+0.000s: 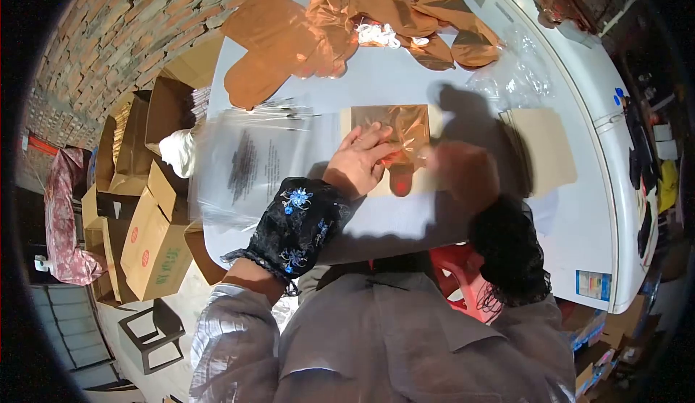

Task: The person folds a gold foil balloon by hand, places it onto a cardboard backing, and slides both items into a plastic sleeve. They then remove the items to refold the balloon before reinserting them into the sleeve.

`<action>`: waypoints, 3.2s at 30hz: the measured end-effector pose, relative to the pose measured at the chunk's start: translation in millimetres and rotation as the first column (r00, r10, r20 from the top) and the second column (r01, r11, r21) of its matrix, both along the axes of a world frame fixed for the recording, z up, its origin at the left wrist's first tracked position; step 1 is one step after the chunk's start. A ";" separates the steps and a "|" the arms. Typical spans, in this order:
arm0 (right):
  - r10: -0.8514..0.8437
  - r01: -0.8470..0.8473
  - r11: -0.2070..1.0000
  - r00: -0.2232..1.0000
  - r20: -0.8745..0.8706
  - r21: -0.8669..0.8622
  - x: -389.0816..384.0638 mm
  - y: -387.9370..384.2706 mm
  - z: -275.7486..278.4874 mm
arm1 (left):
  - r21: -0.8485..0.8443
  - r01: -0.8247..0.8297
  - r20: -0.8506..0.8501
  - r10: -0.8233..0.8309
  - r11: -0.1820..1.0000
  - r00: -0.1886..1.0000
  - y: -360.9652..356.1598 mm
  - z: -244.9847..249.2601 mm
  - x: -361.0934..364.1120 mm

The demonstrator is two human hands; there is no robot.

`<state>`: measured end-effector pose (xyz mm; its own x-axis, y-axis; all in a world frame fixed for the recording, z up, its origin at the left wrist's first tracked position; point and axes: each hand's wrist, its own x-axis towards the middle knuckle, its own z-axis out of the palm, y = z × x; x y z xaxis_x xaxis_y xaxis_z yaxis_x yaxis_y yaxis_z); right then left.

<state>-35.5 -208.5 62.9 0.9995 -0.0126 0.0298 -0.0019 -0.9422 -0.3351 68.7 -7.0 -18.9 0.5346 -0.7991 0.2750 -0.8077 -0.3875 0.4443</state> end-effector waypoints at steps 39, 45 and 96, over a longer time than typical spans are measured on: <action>0.257 -0.229 0.966 0.848 0.463 -0.117 53.5 8.4 -59.2 | 0.025 -0.237 0.286 0.221 0.971 0.933 -18.5 -1.5 11.9; 0.211 -0.221 0.974 0.845 0.492 -0.038 67.3 -0.2 -85.9 | 0.036 -0.235 0.311 0.213 0.971 0.926 -21.3 -7.2 16.7; 0.122 -0.008 0.954 0.924 0.363 -0.300 -164.6 -24.9 -72.9 | 0.057 -0.206 0.485 0.153 0.977 0.861 -22.4 -21.2 26.3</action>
